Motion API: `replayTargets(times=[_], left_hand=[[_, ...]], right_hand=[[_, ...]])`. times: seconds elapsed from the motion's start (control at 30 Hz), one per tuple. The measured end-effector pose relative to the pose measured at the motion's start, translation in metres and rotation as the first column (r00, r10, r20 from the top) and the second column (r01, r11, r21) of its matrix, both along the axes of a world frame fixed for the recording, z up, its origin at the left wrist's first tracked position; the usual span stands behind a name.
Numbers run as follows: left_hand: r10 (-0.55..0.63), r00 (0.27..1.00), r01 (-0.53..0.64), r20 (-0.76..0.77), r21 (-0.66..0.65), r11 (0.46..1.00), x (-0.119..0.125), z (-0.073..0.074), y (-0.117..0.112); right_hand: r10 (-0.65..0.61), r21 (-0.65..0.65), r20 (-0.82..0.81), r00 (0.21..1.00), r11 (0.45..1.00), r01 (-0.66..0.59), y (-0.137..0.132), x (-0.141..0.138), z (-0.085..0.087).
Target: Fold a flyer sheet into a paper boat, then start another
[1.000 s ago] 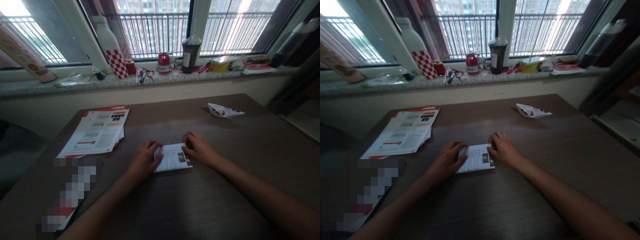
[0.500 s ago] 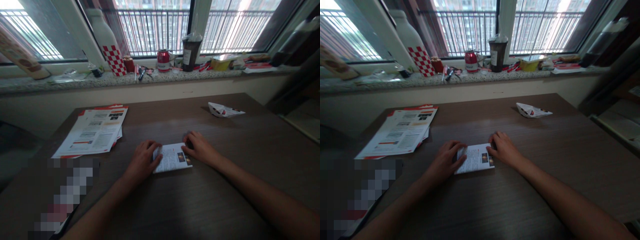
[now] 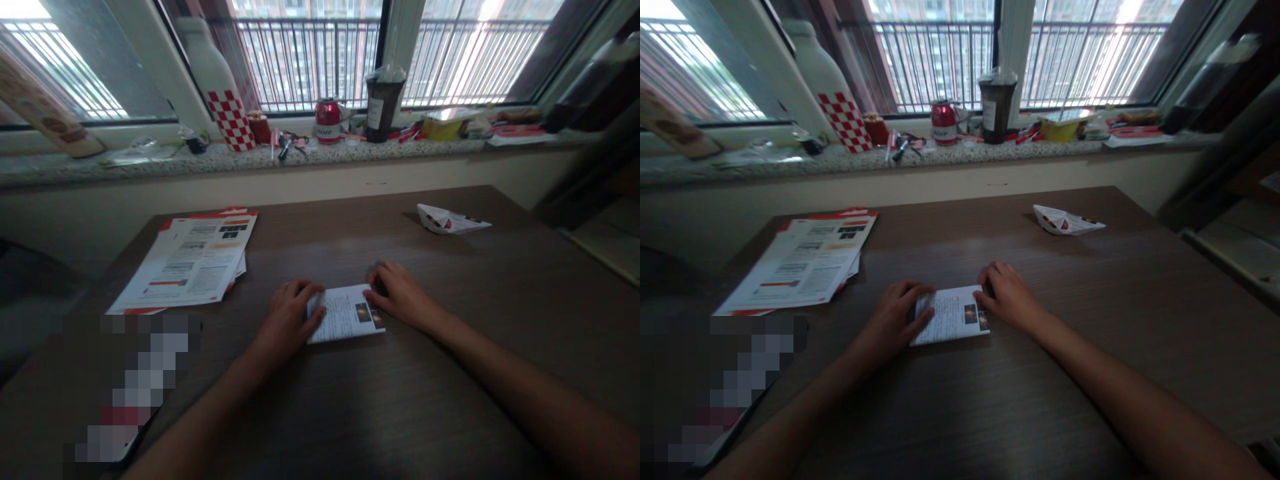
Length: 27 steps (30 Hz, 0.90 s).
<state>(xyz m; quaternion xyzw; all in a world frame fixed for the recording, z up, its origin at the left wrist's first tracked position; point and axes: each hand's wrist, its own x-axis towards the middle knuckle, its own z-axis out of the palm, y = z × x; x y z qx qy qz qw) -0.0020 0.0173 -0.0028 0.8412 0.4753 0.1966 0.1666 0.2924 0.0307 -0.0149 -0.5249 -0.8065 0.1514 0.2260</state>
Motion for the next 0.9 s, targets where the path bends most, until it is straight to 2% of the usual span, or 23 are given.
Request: replayTargets(times=[0.33,0.63,0.9], left_hand=[[0.082,0.997,-0.082,0.008,-0.030,0.996,0.0013,0.0022,-0.0017],[0.066,0.998,-0.067,-0.009,-0.018,0.998,0.0009,0.0017,-0.0021],[0.060,0.998,-0.060,-0.005,-0.021,0.998,0.0015,0.0032,-0.0016]], right_hand=[[0.001,0.004,-0.013,1.000,1.000,0.000,0.0002,0.0009,-0.0006],[-0.004,-0.005,-0.006,1.000,1.000,0.004,-0.0012,0.0000,0.0032],[-0.003,0.007,-0.004,1.000,1.000,0.003,0.0004,0.0014,-0.0012]])
